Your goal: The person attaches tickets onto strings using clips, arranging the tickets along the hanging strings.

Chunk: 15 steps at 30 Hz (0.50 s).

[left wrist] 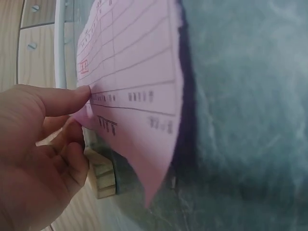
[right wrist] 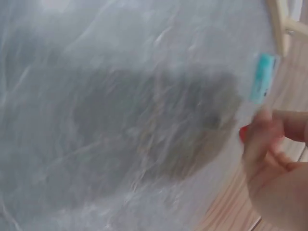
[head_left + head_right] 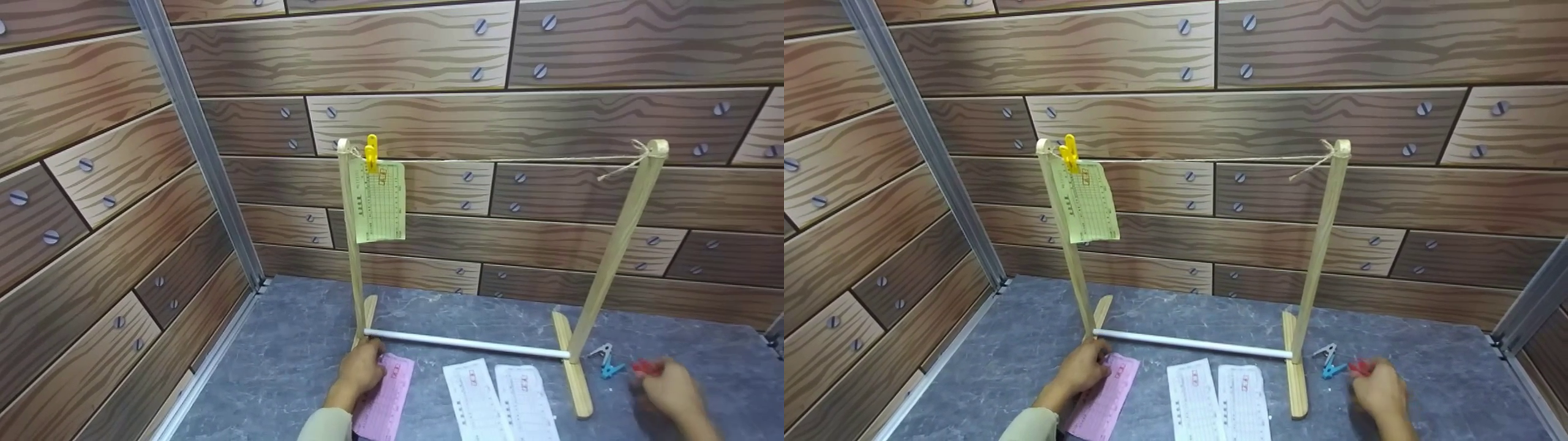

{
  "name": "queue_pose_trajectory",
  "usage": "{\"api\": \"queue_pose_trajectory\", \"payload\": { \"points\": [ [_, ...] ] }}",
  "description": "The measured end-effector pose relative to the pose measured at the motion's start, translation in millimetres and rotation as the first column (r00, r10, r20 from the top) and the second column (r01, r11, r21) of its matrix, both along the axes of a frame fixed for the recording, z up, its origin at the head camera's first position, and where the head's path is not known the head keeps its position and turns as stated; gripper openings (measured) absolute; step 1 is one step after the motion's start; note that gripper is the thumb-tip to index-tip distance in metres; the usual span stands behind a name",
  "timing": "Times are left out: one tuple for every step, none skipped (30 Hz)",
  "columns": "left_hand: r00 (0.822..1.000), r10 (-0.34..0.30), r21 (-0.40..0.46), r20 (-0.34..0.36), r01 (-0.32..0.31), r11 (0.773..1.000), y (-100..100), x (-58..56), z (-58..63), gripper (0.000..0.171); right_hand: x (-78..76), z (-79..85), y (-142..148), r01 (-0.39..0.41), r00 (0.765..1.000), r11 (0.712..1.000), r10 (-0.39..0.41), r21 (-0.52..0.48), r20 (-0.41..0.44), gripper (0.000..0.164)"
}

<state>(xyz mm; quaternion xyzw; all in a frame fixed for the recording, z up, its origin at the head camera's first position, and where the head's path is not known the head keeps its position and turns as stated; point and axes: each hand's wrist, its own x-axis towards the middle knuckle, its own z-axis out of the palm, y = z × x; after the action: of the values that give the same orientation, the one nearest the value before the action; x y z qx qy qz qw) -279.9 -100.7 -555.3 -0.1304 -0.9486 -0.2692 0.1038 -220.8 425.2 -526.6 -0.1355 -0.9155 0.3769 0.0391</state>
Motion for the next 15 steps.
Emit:
{"api": "queue_pose_trajectory", "payload": {
  "points": [
    [1.000,0.002,0.004,-0.006,-0.002,1.000,-1,0.1,-1.0,0.026,-0.9,0.4,-4,0.001,1.000,0.996,-0.003,-0.088,-0.017,0.037],
    [1.000,0.004,0.007,-0.018,-0.004,1.000,-2,0.5,-1.9,0.023,-1.6,0.6,-7,-0.002,1.000,0.984,-0.004,-0.176,-0.029,0.040],
    [1.000,0.005,0.007,-0.030,-0.004,1.000,-3,0.6,-3.3,0.022,-1.8,0.8,-10,-0.001,0.999,0.967,-0.008,-0.255,-0.035,0.043],
    [0.999,0.004,0.005,-0.040,-0.004,1.000,-3,0.9,-4.2,0.021,-2.0,1.8,-12,-0.003,0.999,0.947,-0.008,-0.320,-0.033,0.046],
    [0.999,0.004,0.001,-0.050,-0.004,1.000,-3,1.1,-5.2,0.021,-1.7,2.9,-14,-0.008,0.999,0.931,-0.005,-0.365,-0.035,0.049],
    [0.998,0.002,-0.004,-0.062,-0.002,1.000,-3,1.4,-6.0,0.021,-1.3,4.3,-16,-0.013,1.000,0.922,0.001,-0.386,-0.031,0.051],
    [0.997,-0.003,-0.009,-0.075,0.002,1.000,-4,1.6,-6.9,0.021,-1.2,5.5,-17,-0.017,1.000,0.915,0.007,-0.402,-0.026,0.052],
    [0.996,-0.012,-0.014,-0.089,0.011,1.000,-4,1.9,-7.6,0.021,-0.8,6.5,-19,-0.022,1.000,0.910,0.013,-0.413,-0.027,0.053],
    [0.994,-0.026,-0.016,-0.105,0.025,1.000,-4,2.2,-8.3,0.021,-0.5,7.2,-20,-0.028,0.999,0.907,0.018,-0.420,-0.029,0.053],
    [0.993,-0.039,-0.018,-0.113,0.037,0.999,-5,2.4,-8.9,0.022,-0.2,7.9,-22,-0.038,0.999,0.904,0.026,-0.425,-0.035,0.053],
    [0.991,-0.052,-0.016,-0.120,0.050,0.999,-5,2.6,-9.3,0.022,0.0,8.4,-23,-0.051,0.998,0.903,0.036,-0.427,-0.043,0.052],
    [0.991,-0.062,-0.012,-0.121,0.061,0.998,-6,3.1,-9.5,0.022,0.0,9.0,-25,-0.057,0.998,0.900,0.042,-0.432,-0.044,0.052],
    [0.990,-0.072,-0.008,-0.120,0.071,0.997,-7,3.2,-9.9,0.022,-0.2,9.5,-26,-0.067,0.998,0.899,0.052,-0.433,-0.047,0.052],
    [0.990,-0.078,-0.003,-0.115,0.079,0.997,-8,3.6,-10.1,0.022,-0.5,10.3,-28,-0.075,0.997,0.898,0.060,-0.433,-0.049,0.052],
    [0.991,-0.084,0.003,-0.108,0.085,0.996,-9,4.2,-10.2,0.022,-0.6,11.1,-29,-0.086,0.996,0.898,0.071,-0.431,-0.050,0.052]
  ]
}}
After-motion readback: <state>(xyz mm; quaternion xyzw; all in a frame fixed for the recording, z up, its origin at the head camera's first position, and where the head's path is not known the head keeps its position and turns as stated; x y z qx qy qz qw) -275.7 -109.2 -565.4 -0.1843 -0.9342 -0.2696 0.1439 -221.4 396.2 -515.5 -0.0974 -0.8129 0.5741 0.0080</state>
